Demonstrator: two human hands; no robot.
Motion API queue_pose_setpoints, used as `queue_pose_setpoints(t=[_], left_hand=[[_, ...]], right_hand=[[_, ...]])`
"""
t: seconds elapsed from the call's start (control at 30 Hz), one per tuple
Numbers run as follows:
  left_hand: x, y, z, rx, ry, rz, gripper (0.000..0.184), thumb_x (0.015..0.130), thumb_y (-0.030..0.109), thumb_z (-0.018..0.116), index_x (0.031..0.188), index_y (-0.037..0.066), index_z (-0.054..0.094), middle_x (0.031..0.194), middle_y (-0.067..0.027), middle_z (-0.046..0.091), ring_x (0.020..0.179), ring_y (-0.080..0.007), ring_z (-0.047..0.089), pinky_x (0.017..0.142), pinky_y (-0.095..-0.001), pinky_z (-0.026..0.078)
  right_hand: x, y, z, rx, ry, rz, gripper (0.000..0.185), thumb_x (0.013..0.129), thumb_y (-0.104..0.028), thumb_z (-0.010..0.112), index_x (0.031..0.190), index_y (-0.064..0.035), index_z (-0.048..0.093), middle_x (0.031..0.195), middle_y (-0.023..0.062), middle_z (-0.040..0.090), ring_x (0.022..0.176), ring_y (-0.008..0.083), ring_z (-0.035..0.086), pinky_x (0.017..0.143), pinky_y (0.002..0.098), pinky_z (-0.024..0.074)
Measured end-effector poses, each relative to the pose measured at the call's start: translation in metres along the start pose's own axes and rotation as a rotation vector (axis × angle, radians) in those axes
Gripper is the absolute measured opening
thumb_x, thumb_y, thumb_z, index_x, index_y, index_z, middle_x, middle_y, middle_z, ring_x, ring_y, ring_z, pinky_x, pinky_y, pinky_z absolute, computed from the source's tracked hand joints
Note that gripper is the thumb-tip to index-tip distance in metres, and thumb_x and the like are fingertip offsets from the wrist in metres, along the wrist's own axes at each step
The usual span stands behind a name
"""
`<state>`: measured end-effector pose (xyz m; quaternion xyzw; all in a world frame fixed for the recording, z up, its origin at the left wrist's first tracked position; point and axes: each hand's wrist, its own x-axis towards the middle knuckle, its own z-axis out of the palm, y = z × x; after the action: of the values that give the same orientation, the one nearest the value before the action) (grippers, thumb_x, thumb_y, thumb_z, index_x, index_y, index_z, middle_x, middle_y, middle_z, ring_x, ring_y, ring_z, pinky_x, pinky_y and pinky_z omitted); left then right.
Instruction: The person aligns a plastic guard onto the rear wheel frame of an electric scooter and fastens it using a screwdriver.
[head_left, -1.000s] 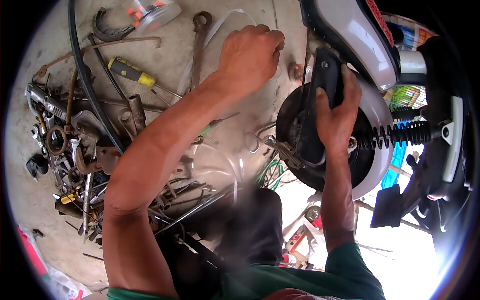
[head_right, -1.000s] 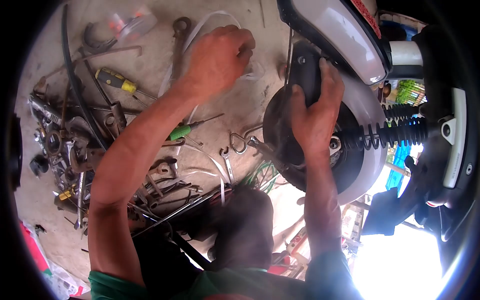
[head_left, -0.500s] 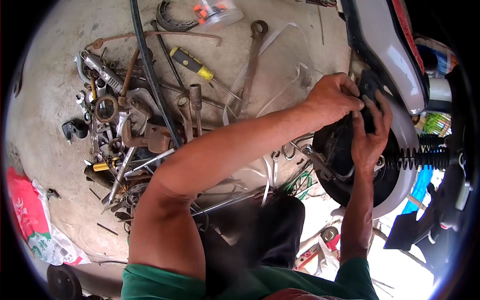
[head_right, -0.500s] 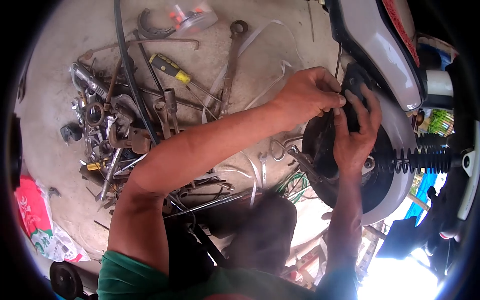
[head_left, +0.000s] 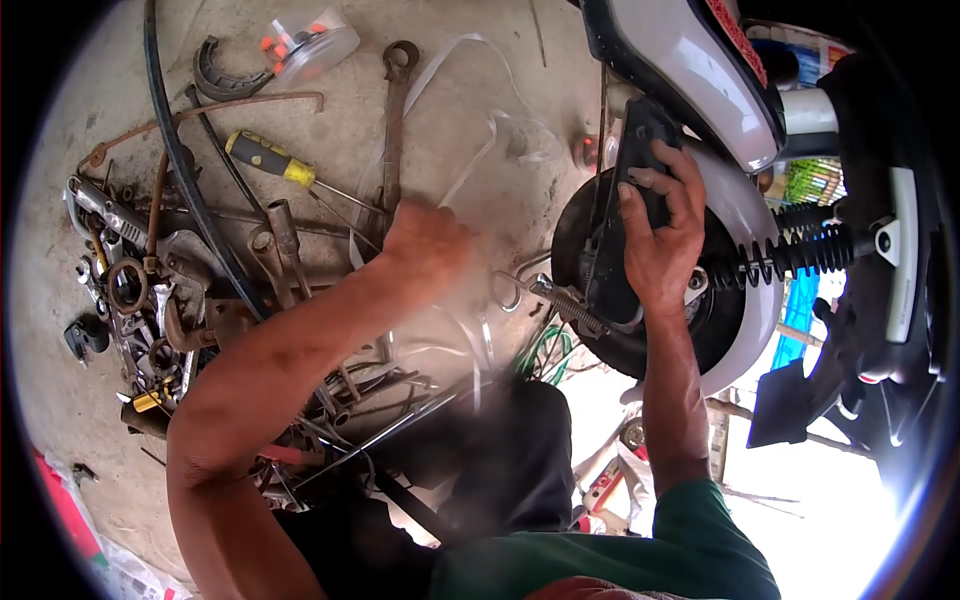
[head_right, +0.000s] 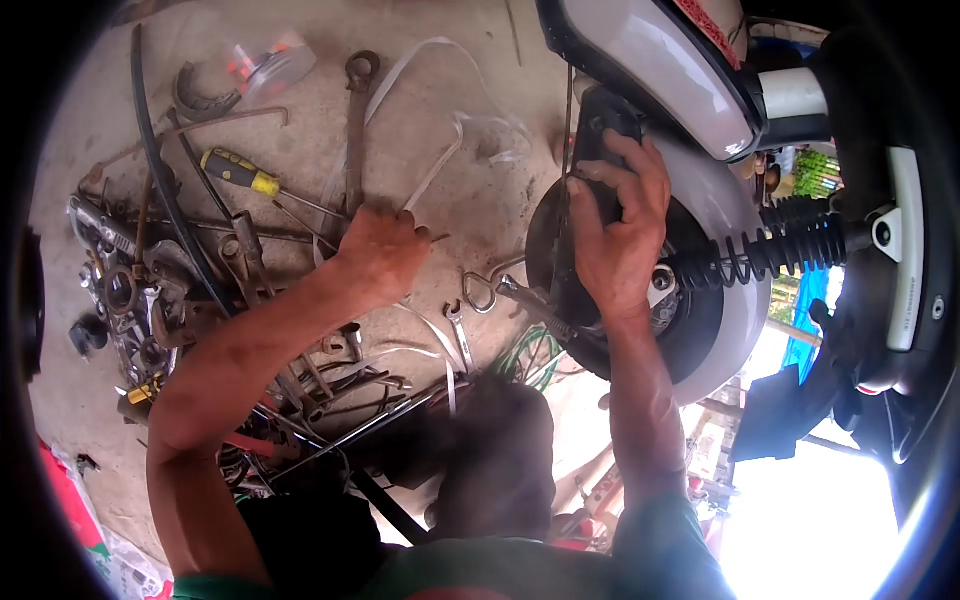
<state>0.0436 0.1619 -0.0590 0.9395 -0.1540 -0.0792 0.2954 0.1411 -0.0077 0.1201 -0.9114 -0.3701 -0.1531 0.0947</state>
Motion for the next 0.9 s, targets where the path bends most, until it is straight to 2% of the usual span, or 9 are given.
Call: queue_pose_setpoints(t=[0.07, 0.17, 0.27, 0.37, 0.47, 0.57, 0.9], left_hand=[[-0.002, 0.002, 0.015, 0.208, 0.004, 0.008, 0.023, 0.082, 0.019, 0.065, 0.104, 0.012, 0.070, 0.103, -0.0137, 0.069, 0.100, -0.0306, 0.068, 0.079, -0.0442, 0.054], [0.000, -0.005, 0.007, 0.066, -0.054, -0.049, 0.021, 0.085, 0.011, 0.061, 0.104, 0.009, 0.070, 0.100, -0.0131, 0.070, 0.100, -0.0302, 0.068, 0.080, -0.0442, 0.054], [0.001, -0.022, -0.035, -0.350, 0.011, -0.142, 0.025, 0.094, 0.020, 0.057, 0.111, 0.007, 0.070, 0.102, -0.0156, 0.072, 0.101, -0.0298, 0.069, 0.084, -0.0442, 0.053], [-0.005, -0.028, -0.073, -0.824, 0.154, -0.076, 0.027, 0.099, 0.022, 0.059, 0.116, 0.002, 0.067, 0.098, -0.0121, 0.072, 0.086, -0.0255, 0.066, 0.081, -0.0376, 0.052], [-0.009, -0.023, -0.078, -1.053, 0.292, 0.059, 0.031, 0.099, 0.023, 0.064, 0.121, 0.001, 0.066, 0.100, -0.0118, 0.072, 0.085, -0.0181, 0.063, 0.080, -0.0331, 0.051], [-0.012, -0.014, -0.088, -1.107, 0.280, 0.145, 0.027, 0.097, 0.015, 0.066, 0.120, 0.000, 0.066, 0.101, -0.0115, 0.072, 0.089, -0.0136, 0.063, 0.081, -0.0304, 0.051], [-0.006, -0.010, -0.089, -1.018, 0.355, 0.118, 0.027, 0.095, 0.016, 0.069, 0.116, 0.000, 0.067, 0.098, -0.0115, 0.071, 0.087, -0.0137, 0.062, 0.080, -0.0303, 0.051]], right_hand=[[0.000, 0.000, 0.001, 0.011, 0.013, 0.003, 0.020, 0.080, -0.001, 0.074, 0.099, -0.0052, 0.070, 0.128, 0.0111, 0.063, 0.132, 0.0390, 0.048, 0.113, 0.0470, 0.0362], [0.000, -0.001, 0.000, 0.019, 0.038, -0.001, 0.019, 0.082, -0.001, 0.073, 0.101, -0.0048, 0.070, 0.125, 0.0117, 0.065, 0.132, 0.0389, 0.049, 0.112, 0.0462, 0.0367], [-0.001, -0.002, -0.001, 0.037, 0.069, 0.015, 0.019, 0.084, -0.001, 0.071, 0.103, -0.0047, 0.070, 0.118, 0.0113, 0.069, 0.132, 0.0378, 0.050, 0.112, 0.0448, 0.0369], [-0.001, -0.003, 0.000, 0.087, 0.096, 0.062, 0.019, 0.085, 0.000, 0.071, 0.104, -0.0050, 0.071, 0.110, 0.0102, 0.072, 0.131, 0.0352, 0.050, 0.110, 0.0435, 0.0377], [-0.004, -0.002, 0.000, 0.141, 0.109, 0.103, 0.019, 0.085, 0.001, 0.071, 0.103, -0.0050, 0.072, 0.106, 0.0091, 0.073, 0.131, 0.0324, 0.051, 0.109, 0.0419, 0.0388], [-0.005, 0.001, 0.001, 0.207, 0.108, 0.155, 0.018, 0.083, 0.002, 0.073, 0.100, -0.0047, 0.073, 0.105, 0.0081, 0.073, 0.131, 0.0305, 0.051, 0.108, 0.0403, 0.0395], [-0.006, 0.000, 0.001, 0.298, 0.096, 0.290, 0.015, 0.082, 0.000, 0.077, 0.097, -0.0031, 0.074, 0.109, 0.0083, 0.072, 0.135, 0.0274, 0.048, 0.107, 0.0370, 0.0415]])
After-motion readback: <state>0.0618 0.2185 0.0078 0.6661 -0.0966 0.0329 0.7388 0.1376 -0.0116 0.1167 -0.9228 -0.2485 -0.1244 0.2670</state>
